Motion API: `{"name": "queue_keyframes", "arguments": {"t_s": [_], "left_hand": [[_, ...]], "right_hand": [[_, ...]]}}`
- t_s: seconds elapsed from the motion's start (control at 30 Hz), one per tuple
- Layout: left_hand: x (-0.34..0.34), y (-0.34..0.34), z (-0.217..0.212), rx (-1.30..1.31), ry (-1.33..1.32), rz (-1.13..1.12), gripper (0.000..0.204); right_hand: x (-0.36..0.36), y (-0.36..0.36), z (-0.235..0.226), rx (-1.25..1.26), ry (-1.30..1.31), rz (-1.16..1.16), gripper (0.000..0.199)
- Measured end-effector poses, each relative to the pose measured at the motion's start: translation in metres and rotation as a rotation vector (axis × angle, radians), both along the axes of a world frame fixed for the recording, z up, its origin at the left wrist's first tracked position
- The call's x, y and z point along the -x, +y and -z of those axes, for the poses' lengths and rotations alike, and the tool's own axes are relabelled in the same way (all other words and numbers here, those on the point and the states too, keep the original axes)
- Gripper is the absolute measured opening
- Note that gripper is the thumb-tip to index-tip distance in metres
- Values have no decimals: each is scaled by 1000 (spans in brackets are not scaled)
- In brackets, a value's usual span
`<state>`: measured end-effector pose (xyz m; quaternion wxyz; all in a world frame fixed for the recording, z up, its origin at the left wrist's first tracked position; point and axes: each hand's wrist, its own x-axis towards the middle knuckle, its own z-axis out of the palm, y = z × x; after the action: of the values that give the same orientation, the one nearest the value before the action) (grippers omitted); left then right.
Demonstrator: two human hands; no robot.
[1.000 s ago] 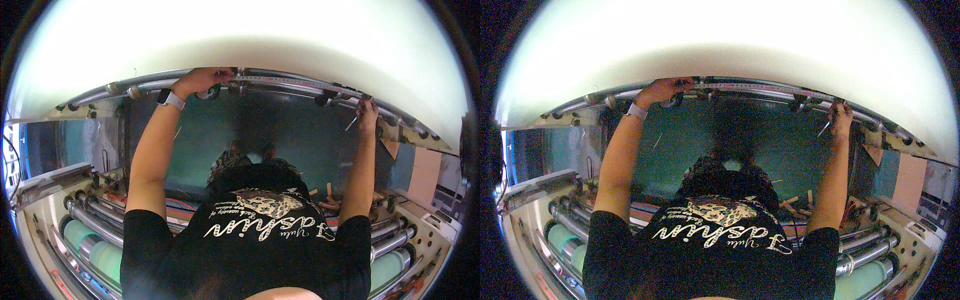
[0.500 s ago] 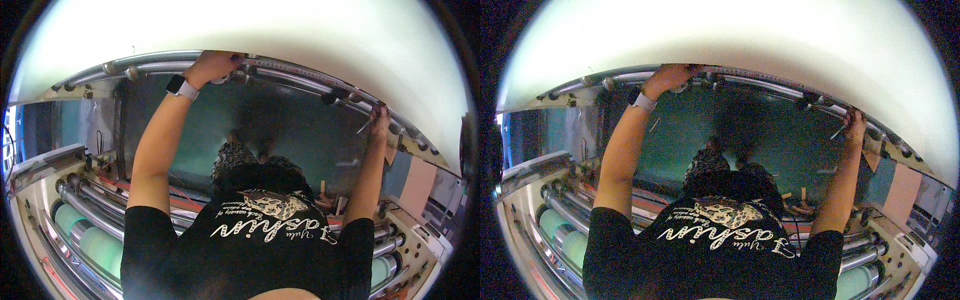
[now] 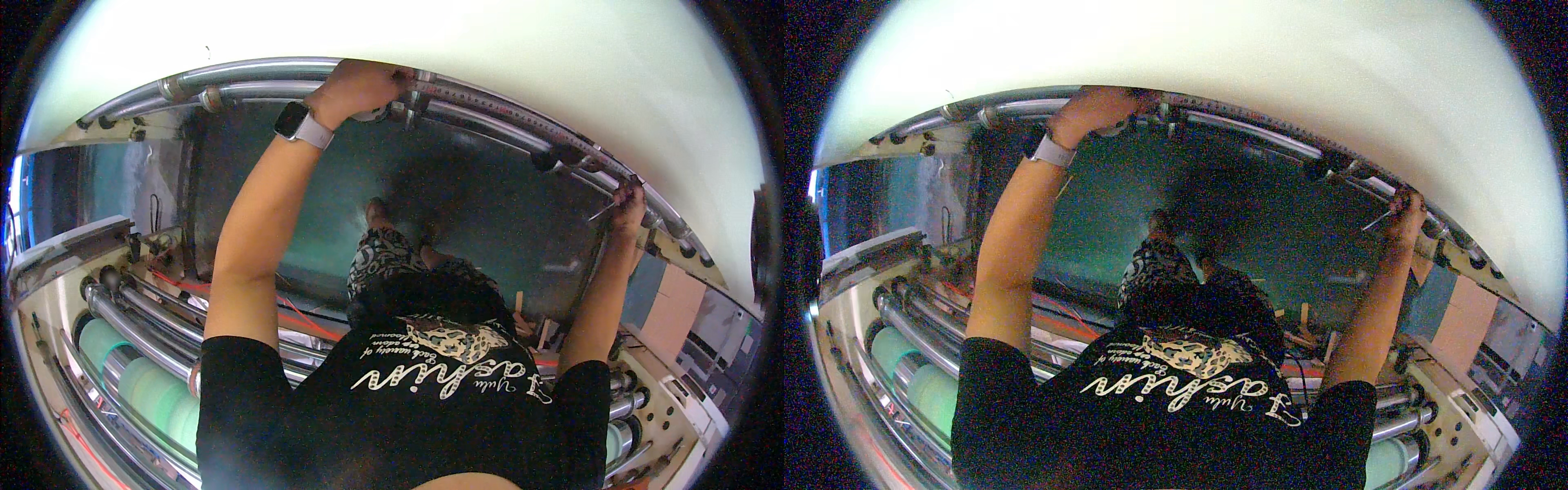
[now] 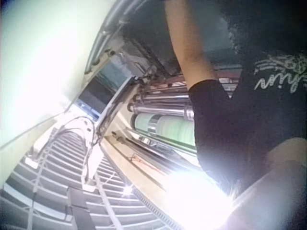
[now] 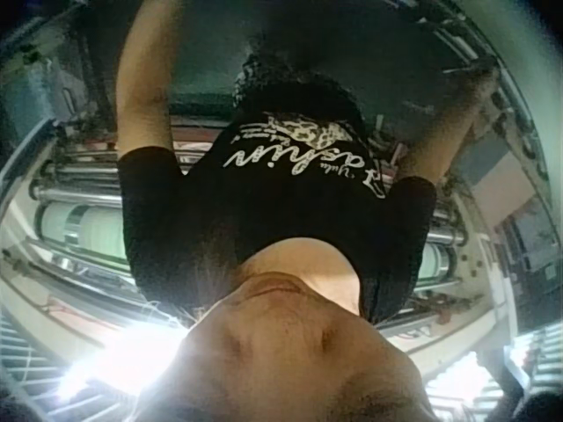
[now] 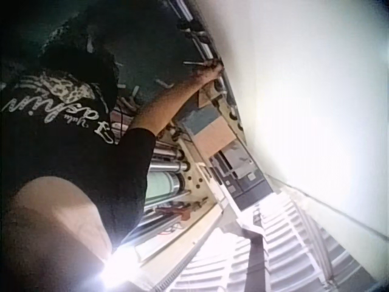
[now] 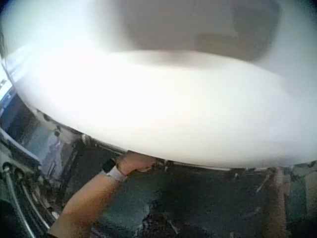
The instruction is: The person uses a tape measure and a pen to measure and mark various sections of large metal pipes. They wrap the tape measure around the pipe circumference and along its length, making marks at specific intervals. The person moves along the pipe system to measure different segments.
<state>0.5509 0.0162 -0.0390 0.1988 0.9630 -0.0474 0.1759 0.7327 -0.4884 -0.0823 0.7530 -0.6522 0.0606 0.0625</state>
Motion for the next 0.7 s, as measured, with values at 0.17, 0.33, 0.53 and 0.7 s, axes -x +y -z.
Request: {"name": "queue_keyframes", "arguments": {"t_s": [0.17,0.33,0.53,0.7], "left_hand": [[-2,-1,-6,-76,140,-13,31],[-3,-1,-5,-119,110,-17,31],[-5,-4,-4,-160,-139,-9,18],[-7,-3,-1,-171,-132,27,20]], "right_hand": [[-4,-7,7,-22,-12,0,14],[-6,-9,9,-30,-30,11,14],[-7,-8,9,-49,-21,-18,17],[-10,-18,16,-48,-68,-59,17]]}}
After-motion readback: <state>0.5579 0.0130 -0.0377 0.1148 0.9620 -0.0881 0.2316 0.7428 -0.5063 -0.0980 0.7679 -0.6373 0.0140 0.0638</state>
